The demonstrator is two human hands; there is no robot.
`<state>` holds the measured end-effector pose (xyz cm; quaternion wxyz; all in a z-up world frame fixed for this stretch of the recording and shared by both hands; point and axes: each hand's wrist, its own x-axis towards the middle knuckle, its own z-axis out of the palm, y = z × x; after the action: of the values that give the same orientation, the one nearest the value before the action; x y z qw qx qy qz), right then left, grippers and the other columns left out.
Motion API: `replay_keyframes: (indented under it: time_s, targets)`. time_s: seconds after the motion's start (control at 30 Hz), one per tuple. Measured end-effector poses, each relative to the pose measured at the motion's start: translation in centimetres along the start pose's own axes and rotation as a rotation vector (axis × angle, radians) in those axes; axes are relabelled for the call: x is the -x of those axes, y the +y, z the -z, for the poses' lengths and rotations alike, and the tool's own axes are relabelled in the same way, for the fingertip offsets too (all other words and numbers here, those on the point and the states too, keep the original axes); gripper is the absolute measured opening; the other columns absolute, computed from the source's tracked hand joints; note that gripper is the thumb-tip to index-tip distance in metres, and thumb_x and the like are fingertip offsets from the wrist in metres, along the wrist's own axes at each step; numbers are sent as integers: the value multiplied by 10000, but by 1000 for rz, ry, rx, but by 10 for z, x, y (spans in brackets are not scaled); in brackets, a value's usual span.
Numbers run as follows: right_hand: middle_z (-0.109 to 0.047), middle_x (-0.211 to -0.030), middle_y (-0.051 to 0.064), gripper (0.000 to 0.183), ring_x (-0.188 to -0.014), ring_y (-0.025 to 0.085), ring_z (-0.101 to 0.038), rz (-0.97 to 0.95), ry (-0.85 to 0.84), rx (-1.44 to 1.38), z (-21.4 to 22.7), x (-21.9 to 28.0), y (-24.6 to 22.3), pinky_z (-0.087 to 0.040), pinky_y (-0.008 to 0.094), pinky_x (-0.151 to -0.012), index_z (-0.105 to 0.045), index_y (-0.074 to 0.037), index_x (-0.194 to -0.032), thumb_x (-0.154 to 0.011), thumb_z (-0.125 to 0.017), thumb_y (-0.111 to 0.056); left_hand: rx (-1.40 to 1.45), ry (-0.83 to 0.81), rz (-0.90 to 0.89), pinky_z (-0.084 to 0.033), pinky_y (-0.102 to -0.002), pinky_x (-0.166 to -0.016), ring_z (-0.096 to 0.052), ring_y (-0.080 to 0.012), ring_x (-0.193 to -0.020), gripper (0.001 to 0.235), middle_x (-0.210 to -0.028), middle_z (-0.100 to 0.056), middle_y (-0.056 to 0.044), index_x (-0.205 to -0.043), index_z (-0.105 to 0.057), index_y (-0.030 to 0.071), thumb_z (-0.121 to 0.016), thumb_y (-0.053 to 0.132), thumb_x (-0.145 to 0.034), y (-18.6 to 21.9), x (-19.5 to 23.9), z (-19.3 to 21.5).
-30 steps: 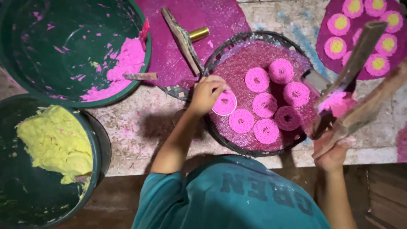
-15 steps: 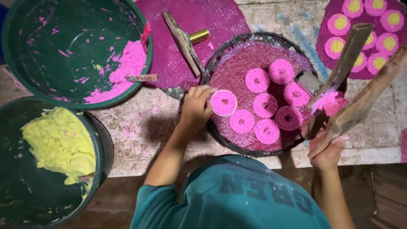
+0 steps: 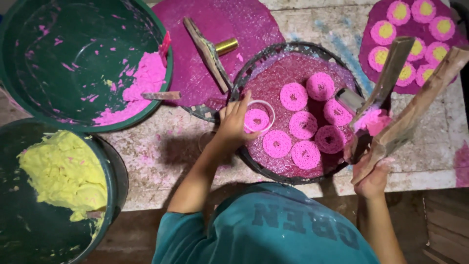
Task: The person uses a wooden press to form pink and yellow circular cake layers on a flat surface. They repeatedly load the press with pink and yellow dough, press it into shape, and arrange the finished pieces on a tray.
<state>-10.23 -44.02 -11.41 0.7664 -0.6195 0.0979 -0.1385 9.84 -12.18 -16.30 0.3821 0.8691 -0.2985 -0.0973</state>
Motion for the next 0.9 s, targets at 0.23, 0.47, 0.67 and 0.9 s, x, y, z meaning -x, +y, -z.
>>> replay_keyframes:
  time_s: [0.23,0.47,0.67,0.9]
  targets:
    - [-466,-1085,27,818,-975,206,-468,-26,2,-50,13,2,16,-390,366,-848,-445,-97,-1308,-951,-488,-831,-52,-78,101,-249,-526,-1184,-389,-373,-1366,1279,-1467,-456,-214,-1632,-61,68,-905,394,-728,-4,-66,4]
    - [-544,-1195,68,866,-1049,206,-510,-4,-27,113,34,9,31,-424,348,-943,-453,2,-1498,-1059,-360,-738,-37,-143,136,-91,-620,-1197,-174,-378,-1536,1143,-1642,-234,-242,-1623,-20,61,-790,444,-871,-12,-79,-4]
    - [-480,-668,173,759,-561,259,-419,-509,-176,484,35,-45,16,-399,358,-638,-546,-30,-1546,-1078,-312,-580,627,-54,69,-177,-554,-1272,-291,-364,-1538,976,-1645,-332,-225,-1644,-133,4,-647,526,-999,-4,-95,5]
    - [-727,-906,129,770,-787,233,-679,-1074,-564,526,-41,-152,-21,-567,387,-712,-620,39,-1284,-975,-319,-599,2267,-147,-513,-412,-389,-1161,-588,-243,-1208,690,-1214,-623,-104,-1356,-504,46,-513,642,-1007,18,-131,8]
